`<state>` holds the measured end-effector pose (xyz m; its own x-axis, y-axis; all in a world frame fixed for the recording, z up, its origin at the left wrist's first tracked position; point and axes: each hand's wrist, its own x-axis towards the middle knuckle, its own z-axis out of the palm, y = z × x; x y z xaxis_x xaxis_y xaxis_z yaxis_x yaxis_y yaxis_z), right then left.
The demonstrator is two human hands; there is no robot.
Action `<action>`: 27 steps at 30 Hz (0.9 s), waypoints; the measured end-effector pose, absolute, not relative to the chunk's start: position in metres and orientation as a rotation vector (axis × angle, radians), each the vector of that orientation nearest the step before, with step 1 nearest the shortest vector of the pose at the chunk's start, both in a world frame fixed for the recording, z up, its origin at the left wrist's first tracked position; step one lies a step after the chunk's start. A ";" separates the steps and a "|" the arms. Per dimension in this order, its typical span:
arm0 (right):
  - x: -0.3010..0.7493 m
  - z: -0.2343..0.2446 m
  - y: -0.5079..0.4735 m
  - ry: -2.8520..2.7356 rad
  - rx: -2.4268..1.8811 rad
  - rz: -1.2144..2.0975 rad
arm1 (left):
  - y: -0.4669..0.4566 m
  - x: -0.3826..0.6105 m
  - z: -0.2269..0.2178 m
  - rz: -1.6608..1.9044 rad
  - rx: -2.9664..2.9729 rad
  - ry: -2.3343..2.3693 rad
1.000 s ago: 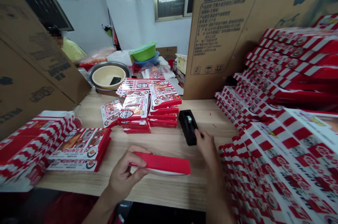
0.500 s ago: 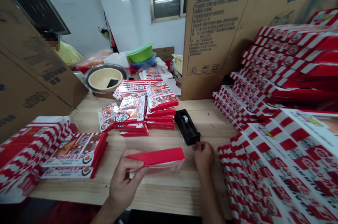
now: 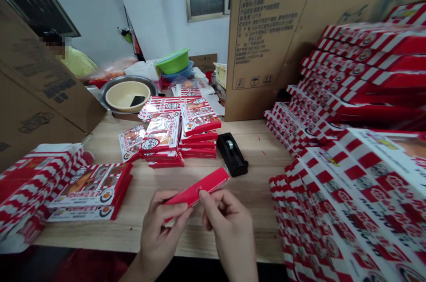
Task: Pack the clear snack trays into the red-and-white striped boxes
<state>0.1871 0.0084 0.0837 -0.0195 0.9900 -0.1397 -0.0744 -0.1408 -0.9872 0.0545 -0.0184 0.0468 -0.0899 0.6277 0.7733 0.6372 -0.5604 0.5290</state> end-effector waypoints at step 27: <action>0.233 0.021 -0.022 -0.637 -1.093 1.579 | -0.055 0.048 0.041 -1.500 -2.091 -1.329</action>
